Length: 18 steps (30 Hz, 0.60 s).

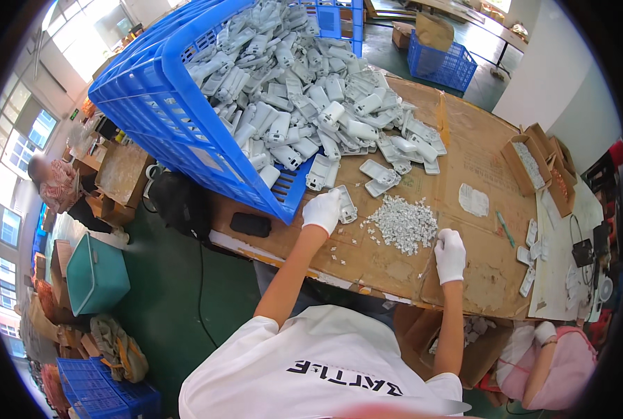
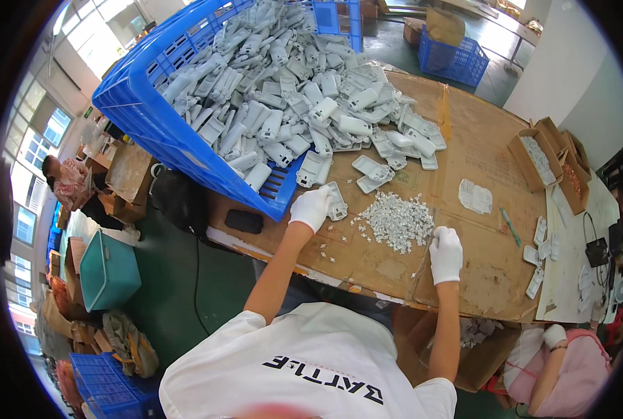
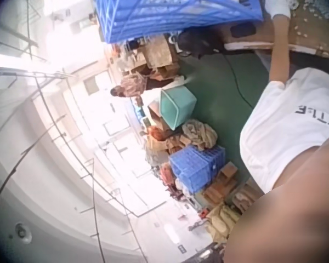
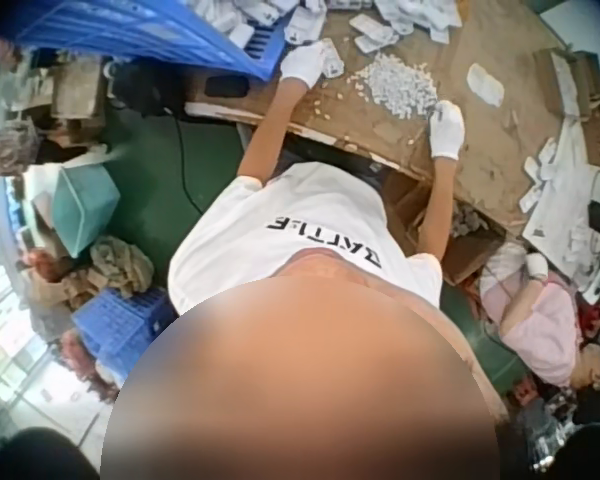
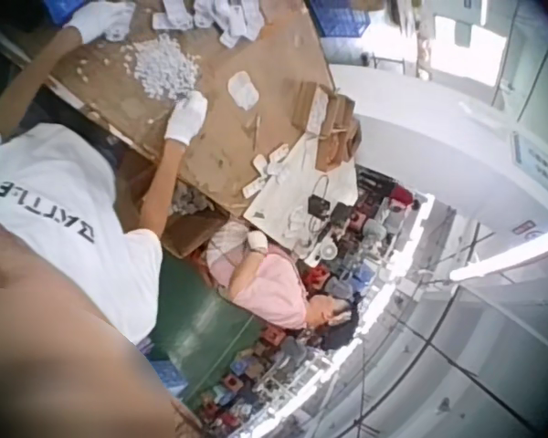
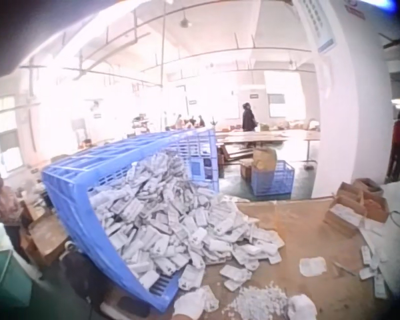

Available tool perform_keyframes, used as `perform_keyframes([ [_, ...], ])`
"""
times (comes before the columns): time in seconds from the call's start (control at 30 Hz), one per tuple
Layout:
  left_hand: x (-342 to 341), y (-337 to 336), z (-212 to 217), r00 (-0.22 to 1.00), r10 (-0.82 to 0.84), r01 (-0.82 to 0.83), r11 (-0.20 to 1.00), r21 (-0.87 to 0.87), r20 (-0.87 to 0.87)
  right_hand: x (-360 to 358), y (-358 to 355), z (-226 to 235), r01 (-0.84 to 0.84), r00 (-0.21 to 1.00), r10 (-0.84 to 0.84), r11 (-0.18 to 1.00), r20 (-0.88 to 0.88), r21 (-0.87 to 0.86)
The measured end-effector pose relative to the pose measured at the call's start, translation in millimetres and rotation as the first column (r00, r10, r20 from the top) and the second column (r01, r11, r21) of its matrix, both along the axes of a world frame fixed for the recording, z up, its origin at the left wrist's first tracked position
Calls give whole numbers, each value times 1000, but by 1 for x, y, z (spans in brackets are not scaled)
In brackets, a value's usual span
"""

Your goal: The person assembles small electronic components by hand, placing white internal parts into grey plastic housings at a factory workbench.

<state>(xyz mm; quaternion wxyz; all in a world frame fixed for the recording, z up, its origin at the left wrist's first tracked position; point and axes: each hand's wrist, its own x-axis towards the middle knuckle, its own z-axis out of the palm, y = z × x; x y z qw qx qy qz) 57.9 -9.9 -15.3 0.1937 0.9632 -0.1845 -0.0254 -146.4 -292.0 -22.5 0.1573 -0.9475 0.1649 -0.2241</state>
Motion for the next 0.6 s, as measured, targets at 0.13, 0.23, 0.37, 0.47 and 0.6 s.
perform_keyframes([
  [0.13,6,0,6,988,-37,27,997,72,147,-20,-7,-5,101,995,-100,992,-17,81],
  [0.23,16,-5,18,842,-273,210,960,183,465,-28,-14,-14,115,991,-119,991,-66,-63],
  [0.37,28,11,22,819,-381,341,925,171,429,-17,-8,3,54,982,-87,979,-167,-196],
  [0.47,33,10,28,811,-413,494,862,-108,416,-21,-15,-8,82,988,-101,985,-117,-155],
  [0.6,2,-12,10,961,-268,121,638,-761,-72,-24,-13,-6,59,991,-85,973,-106,-223],
])
